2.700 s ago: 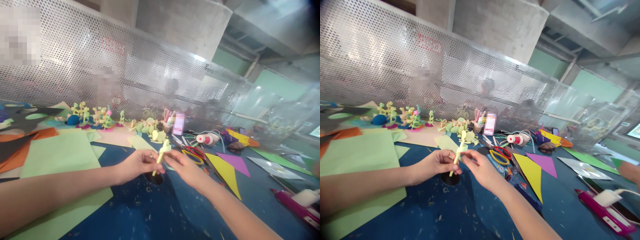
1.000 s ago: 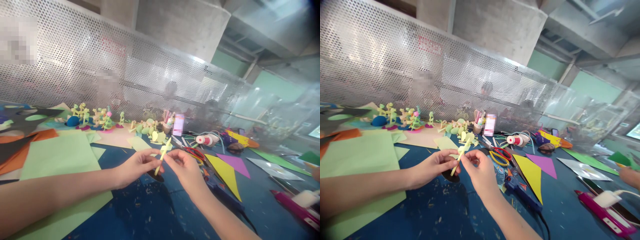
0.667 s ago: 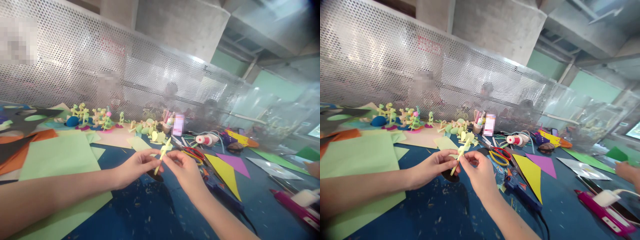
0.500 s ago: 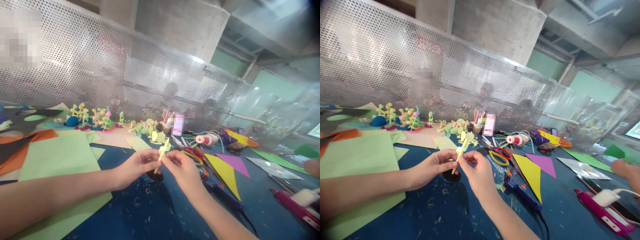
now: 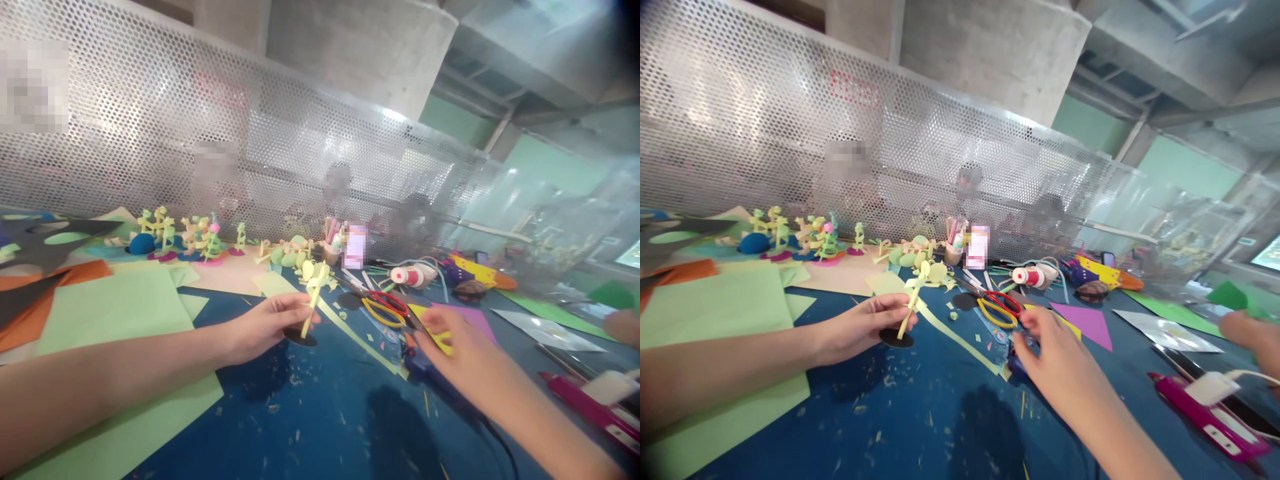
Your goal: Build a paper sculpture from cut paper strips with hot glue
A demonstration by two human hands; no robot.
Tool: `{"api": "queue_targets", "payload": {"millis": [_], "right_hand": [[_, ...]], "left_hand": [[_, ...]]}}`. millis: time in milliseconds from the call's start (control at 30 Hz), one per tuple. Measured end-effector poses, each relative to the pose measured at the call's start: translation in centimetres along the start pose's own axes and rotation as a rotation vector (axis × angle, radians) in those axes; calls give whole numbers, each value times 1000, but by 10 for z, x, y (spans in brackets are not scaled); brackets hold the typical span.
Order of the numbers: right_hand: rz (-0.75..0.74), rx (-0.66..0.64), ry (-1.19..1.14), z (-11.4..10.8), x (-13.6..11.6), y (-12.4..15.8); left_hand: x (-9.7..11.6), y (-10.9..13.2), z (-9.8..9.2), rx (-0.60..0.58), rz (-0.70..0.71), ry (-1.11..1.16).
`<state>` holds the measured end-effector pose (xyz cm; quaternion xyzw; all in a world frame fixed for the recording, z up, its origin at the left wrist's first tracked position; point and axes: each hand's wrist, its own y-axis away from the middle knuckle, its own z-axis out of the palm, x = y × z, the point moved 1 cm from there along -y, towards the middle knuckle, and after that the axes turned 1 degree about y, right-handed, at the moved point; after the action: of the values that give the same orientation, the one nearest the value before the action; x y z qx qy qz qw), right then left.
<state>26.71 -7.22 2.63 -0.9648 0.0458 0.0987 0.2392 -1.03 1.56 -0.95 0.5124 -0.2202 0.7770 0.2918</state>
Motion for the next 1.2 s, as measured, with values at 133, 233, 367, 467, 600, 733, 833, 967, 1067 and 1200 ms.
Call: {"api": "queue_targets", "payload": {"millis": [133, 233, 367, 467, 600, 733, 833, 967, 1067, 1200], "right_hand": [[97, -271, 257, 11, 63, 18], [82, -405, 206, 20, 78, 32], [46, -312, 253, 26, 70, 39], [-11, -261, 250, 31, 61, 38], [-36, -169, 224, 34, 57, 37], [3, -48, 135, 17, 43, 36], [-10, 23, -65, -7, 12, 39], [1, -156, -368, -24, -35, 48], [1, -289, -465, -23, -60, 52], [53, -274, -452, -19, -76, 51]], "left_hand": [[1, -3, -3, -5, 1, 27], [2, -3, -3, -31, 0, 14], [4, -2, -2, -50, -12, 4], [5, 0, 0, -65, -23, -1], [7, 0, 2, -74, -32, -24], [8, 0, 3, -82, -32, -20], [7, 0, 3, -88, -26, -38], [6, 1, 5, -91, -24, -69], [6, 1, 6, -91, -31, -85], [5, 1, 6, -101, -39, -82]]}}
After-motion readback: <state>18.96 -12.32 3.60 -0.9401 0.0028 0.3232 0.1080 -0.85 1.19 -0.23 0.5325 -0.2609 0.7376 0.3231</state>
